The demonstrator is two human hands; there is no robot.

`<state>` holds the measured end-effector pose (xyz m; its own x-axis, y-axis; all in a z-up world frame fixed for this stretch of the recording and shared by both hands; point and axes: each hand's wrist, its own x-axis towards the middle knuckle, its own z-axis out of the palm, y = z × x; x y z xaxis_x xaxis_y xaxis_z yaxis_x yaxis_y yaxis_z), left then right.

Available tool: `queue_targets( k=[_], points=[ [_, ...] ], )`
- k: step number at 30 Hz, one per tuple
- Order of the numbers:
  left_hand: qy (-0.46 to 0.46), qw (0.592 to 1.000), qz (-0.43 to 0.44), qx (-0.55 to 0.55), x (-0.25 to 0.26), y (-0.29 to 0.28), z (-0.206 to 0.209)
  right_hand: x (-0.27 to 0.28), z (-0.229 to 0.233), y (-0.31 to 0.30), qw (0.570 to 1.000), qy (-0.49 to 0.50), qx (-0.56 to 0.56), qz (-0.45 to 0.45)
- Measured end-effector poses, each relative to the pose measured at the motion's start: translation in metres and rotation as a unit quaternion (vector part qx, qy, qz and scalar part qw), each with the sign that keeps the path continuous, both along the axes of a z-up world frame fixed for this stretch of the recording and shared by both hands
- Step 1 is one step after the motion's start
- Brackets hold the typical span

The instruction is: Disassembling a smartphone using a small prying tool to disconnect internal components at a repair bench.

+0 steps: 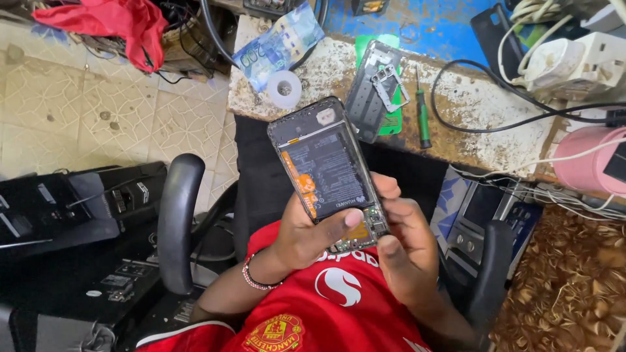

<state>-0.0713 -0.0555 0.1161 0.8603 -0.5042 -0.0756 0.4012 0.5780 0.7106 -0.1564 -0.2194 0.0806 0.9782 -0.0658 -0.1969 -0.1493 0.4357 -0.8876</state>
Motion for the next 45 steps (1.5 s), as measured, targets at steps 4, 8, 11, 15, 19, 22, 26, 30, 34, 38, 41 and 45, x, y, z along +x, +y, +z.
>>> queue_targets(
  k=[4,8,11,15,19,22,26,30,34,38,41,45],
  points=[
    [-0.076,0.996,0.013,0.043,0.001,0.007,0.007,-0.003,0.009,-0.001,0.996,-0.033,0.087,0.004],
    [-0.103,0.993,0.018,0.056,-0.002,0.011,0.012,-0.003,0.015,0.002,0.999,-0.017,0.044,0.004],
    [-0.109,0.992,0.015,0.067,-0.003,0.012,0.016,-0.005,0.016,-0.001,1.0,-0.023,0.002,-0.011],
    [-0.114,0.99,0.018,0.082,-0.006,0.012,0.017,-0.001,0.021,-0.002,0.998,0.013,-0.056,0.008],
    [-0.123,0.986,0.021,0.113,-0.01,0.013,0.02,0.001,0.022,-0.001,0.999,0.03,-0.023,0.002],
    [-0.12,0.986,0.015,0.112,-0.009,0.014,0.021,0.001,0.022,-0.003,0.999,0.026,-0.021,0.018],
    [-0.097,0.991,0.014,0.095,-0.01,0.013,0.022,0.003,0.024,-0.005,0.998,0.035,-0.04,0.033],
    [-0.115,0.987,0.014,0.111,-0.009,0.014,0.024,0.002,0.023,-0.005,0.999,0.036,-0.032,0.023],
    [-0.145,0.979,0.02,0.143,-0.007,0.015,0.024,0.003,0.025,-0.003,0.999,0.041,-0.025,0.019],
    [-0.105,0.989,0.005,0.107,-0.009,0.015,0.018,0.003,0.027,-0.001,0.998,0.032,-0.052,0.016],
    [-0.057,0.997,-0.024,0.055,-0.008,0.015,0.015,0.0,0.029,-0.001,0.993,0.023,-0.116,0.01],
    [-0.025,0.999,-0.027,0.023,-0.007,0.014,0.014,-0.004,0.031,-0.005,0.962,0.015,-0.271,0.013]
  ],
)
